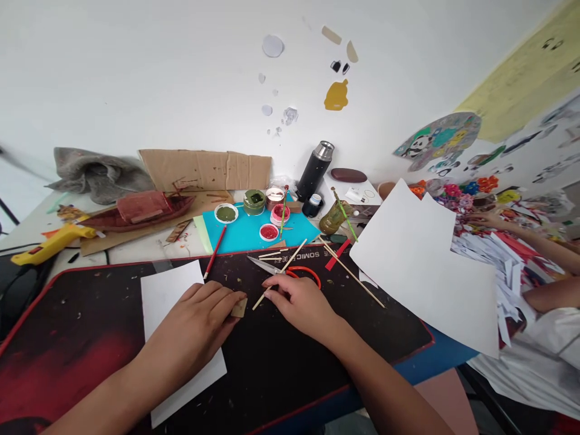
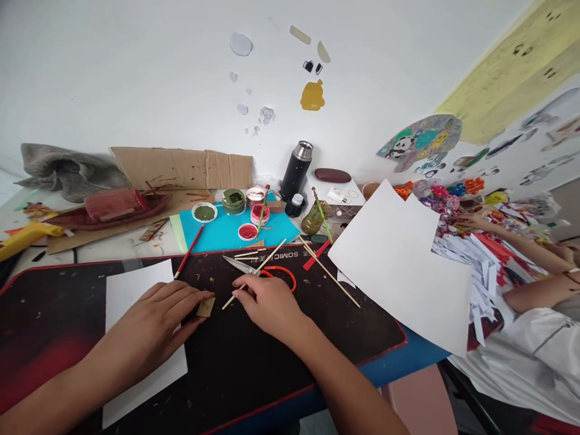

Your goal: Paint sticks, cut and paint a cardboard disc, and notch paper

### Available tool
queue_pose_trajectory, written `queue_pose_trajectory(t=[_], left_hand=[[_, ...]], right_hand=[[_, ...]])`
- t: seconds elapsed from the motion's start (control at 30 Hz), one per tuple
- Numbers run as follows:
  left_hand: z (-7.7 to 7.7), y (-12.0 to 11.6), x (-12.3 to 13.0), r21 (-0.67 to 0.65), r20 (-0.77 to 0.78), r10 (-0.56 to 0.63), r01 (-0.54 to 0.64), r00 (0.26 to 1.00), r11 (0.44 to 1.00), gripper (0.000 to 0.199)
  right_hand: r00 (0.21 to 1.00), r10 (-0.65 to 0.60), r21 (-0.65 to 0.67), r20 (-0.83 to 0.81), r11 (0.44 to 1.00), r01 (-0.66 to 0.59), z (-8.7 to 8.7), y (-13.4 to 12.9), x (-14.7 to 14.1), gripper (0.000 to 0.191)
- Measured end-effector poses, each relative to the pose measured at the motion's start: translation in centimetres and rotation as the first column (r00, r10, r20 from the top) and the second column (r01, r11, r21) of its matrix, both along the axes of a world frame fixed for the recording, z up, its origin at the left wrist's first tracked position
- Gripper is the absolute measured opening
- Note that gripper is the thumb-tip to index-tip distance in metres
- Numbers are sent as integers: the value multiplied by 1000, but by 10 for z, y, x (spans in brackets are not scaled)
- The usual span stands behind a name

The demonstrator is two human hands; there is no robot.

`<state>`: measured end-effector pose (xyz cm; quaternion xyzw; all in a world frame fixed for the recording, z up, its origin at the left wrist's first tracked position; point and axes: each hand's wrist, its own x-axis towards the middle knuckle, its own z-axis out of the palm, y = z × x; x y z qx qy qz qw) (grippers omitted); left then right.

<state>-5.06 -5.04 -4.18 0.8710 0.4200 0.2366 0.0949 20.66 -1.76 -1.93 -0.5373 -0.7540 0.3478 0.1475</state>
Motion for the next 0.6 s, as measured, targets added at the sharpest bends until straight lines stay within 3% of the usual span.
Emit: queue_pose_trajectory(t=[0.17, 0.3, 0.4, 0.47, 0.5, 0.57, 0.6], left_hand=[[-5, 2, 3, -72, 64, -2, 7, 998, 997, 26], [6, 1, 5, -242, 247, 24, 38, 969, 969, 22], [31, -2, 12, -505, 441, 167, 90, 882, 858, 29], [55, -4, 20, -686, 553, 314, 208, 772, 697, 36], [69, -5, 24, -709, 626, 385, 290, 678, 643, 42], [98, -7, 31, -694, 705, 462, 385, 539, 609, 49], [111, -9, 33, -684, 712, 457, 382, 532, 621, 53]], right_hand=[[906, 219, 27, 361, 969, -245, 0, 0, -3, 31], [840, 257, 27, 478, 951, -307, 2, 2, -8, 27], [817, 266, 29, 512, 945, -326, 5, 5, -11, 25], [826, 263, 39, 498, 945, -324, 4, 6, -9, 25], [844, 252, 59, 472, 947, -316, 2, 6, -6, 25], [912, 207, 107, 356, 960, -259, -3, 7, 2, 22], [952, 165, 120, 258, 972, -201, -7, 7, 7, 21]])
